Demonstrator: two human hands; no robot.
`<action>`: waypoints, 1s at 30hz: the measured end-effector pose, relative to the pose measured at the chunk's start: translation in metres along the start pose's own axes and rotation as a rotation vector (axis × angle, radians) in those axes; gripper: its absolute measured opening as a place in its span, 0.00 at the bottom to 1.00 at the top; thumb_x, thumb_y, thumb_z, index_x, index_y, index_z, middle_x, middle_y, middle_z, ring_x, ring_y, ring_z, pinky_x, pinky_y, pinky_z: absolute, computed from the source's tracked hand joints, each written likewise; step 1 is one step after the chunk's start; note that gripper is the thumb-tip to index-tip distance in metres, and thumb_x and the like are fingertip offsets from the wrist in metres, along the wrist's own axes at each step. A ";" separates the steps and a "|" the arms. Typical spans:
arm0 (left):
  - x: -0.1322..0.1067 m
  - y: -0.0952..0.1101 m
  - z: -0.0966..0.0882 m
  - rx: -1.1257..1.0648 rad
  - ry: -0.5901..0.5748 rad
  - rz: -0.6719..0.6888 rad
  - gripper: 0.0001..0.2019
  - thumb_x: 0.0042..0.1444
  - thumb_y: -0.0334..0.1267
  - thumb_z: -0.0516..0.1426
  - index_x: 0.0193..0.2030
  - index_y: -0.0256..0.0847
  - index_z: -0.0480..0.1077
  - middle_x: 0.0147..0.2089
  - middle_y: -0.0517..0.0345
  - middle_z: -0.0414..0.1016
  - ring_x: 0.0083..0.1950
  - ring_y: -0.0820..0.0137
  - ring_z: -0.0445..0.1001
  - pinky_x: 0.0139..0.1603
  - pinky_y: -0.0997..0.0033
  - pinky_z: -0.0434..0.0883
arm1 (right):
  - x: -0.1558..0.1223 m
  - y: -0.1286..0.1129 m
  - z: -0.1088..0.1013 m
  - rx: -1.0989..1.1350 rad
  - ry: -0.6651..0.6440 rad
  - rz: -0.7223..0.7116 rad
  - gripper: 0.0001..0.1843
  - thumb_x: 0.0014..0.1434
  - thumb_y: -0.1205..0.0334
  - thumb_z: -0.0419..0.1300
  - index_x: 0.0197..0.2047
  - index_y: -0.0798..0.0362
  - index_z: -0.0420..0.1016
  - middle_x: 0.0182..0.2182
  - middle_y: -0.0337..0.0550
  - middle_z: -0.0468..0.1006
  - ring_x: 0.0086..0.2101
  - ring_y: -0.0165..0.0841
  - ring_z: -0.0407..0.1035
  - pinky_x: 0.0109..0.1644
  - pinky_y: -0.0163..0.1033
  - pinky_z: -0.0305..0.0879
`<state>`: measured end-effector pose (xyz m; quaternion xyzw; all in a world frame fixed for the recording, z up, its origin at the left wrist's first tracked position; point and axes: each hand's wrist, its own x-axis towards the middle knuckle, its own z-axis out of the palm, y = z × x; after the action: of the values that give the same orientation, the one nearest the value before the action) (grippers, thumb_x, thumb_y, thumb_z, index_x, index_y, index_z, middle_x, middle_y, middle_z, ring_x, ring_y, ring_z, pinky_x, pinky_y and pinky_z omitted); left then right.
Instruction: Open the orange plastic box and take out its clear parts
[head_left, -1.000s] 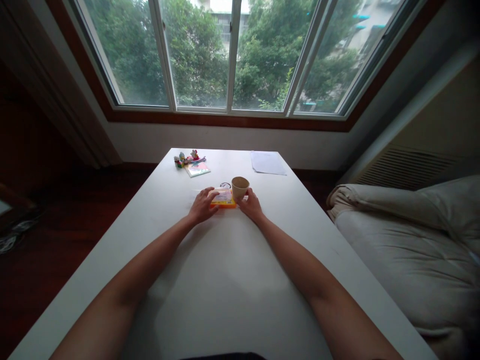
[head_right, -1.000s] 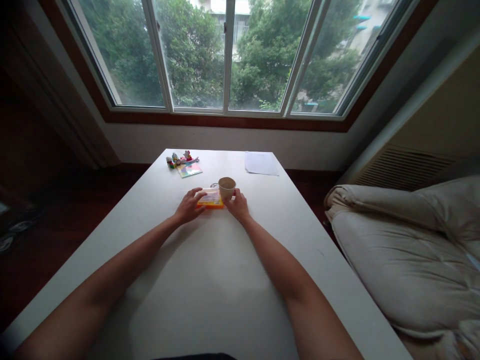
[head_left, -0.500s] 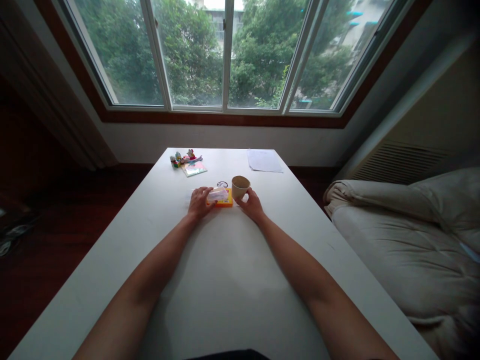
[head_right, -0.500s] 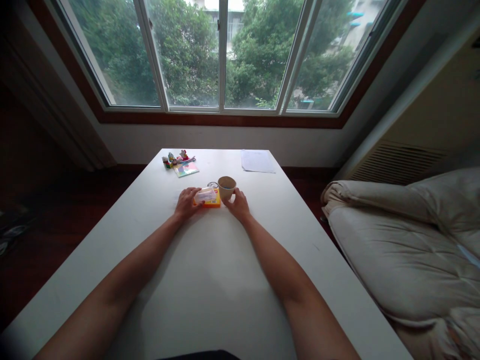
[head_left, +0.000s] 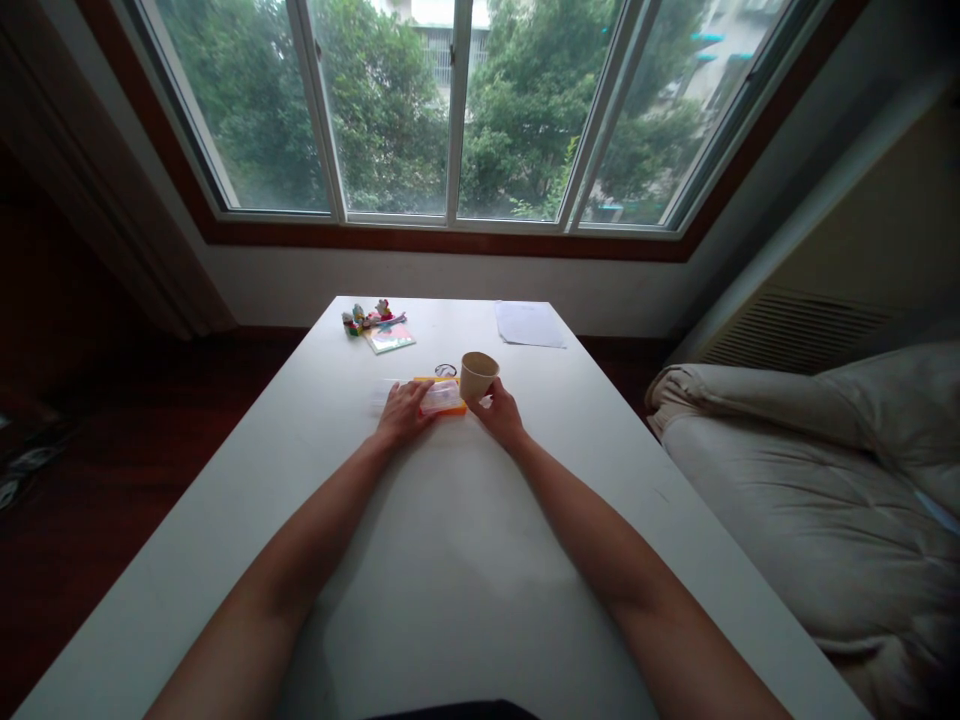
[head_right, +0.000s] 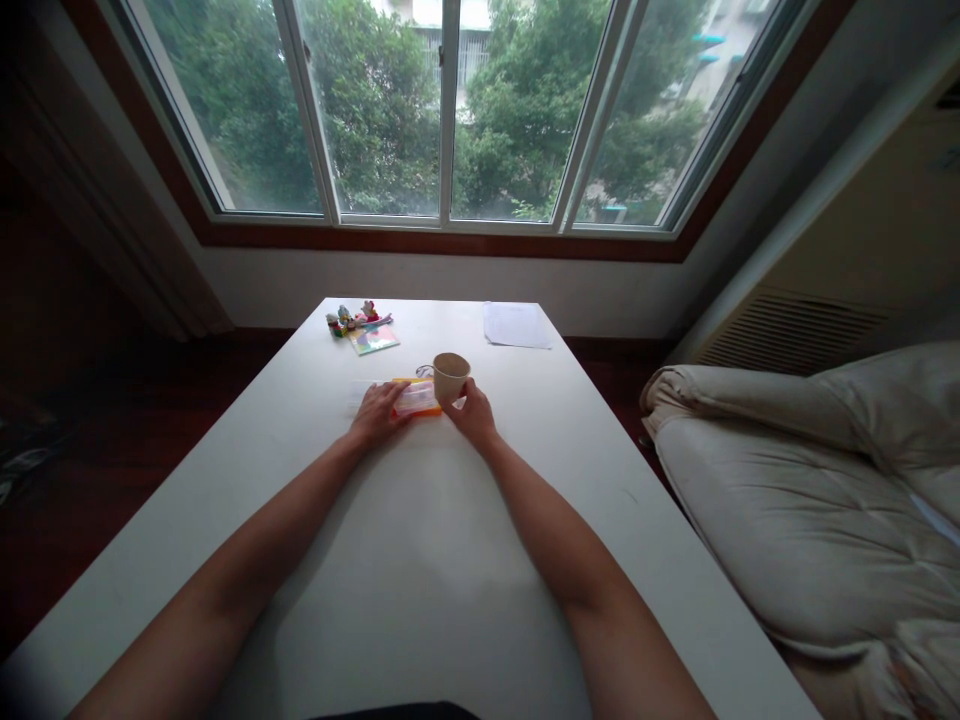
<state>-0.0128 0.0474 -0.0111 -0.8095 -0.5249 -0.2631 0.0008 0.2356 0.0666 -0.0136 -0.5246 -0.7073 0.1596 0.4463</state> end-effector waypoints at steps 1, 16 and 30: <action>0.000 0.000 -0.001 0.007 -0.007 -0.005 0.31 0.59 0.47 0.58 0.68 0.49 0.59 0.63 0.48 0.68 0.64 0.54 0.65 0.70 0.43 0.52 | 0.001 0.002 -0.001 -0.008 0.004 0.002 0.23 0.53 0.43 0.63 0.44 0.49 0.66 0.35 0.42 0.78 0.32 0.37 0.70 0.36 0.40 0.64; 0.000 -0.009 -0.004 -0.024 0.054 -0.007 0.33 0.53 0.48 0.63 0.65 0.51 0.63 0.60 0.48 0.70 0.61 0.52 0.67 0.68 0.42 0.55 | 0.004 0.020 0.005 -0.311 0.111 -0.070 0.24 0.53 0.50 0.65 0.51 0.51 0.70 0.51 0.53 0.73 0.55 0.48 0.62 0.60 0.53 0.57; 0.001 -0.004 -0.001 -0.042 0.124 -0.035 0.31 0.56 0.49 0.60 0.66 0.45 0.62 0.57 0.47 0.69 0.56 0.54 0.68 0.62 0.50 0.64 | 0.003 0.029 0.018 -0.381 0.029 -0.016 0.25 0.54 0.41 0.65 0.48 0.49 0.75 0.60 0.54 0.68 0.62 0.50 0.56 0.65 0.60 0.49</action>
<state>-0.0164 0.0494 -0.0109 -0.7823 -0.5322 -0.3236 0.0117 0.2380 0.0846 -0.0422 -0.5962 -0.7223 0.0114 0.3503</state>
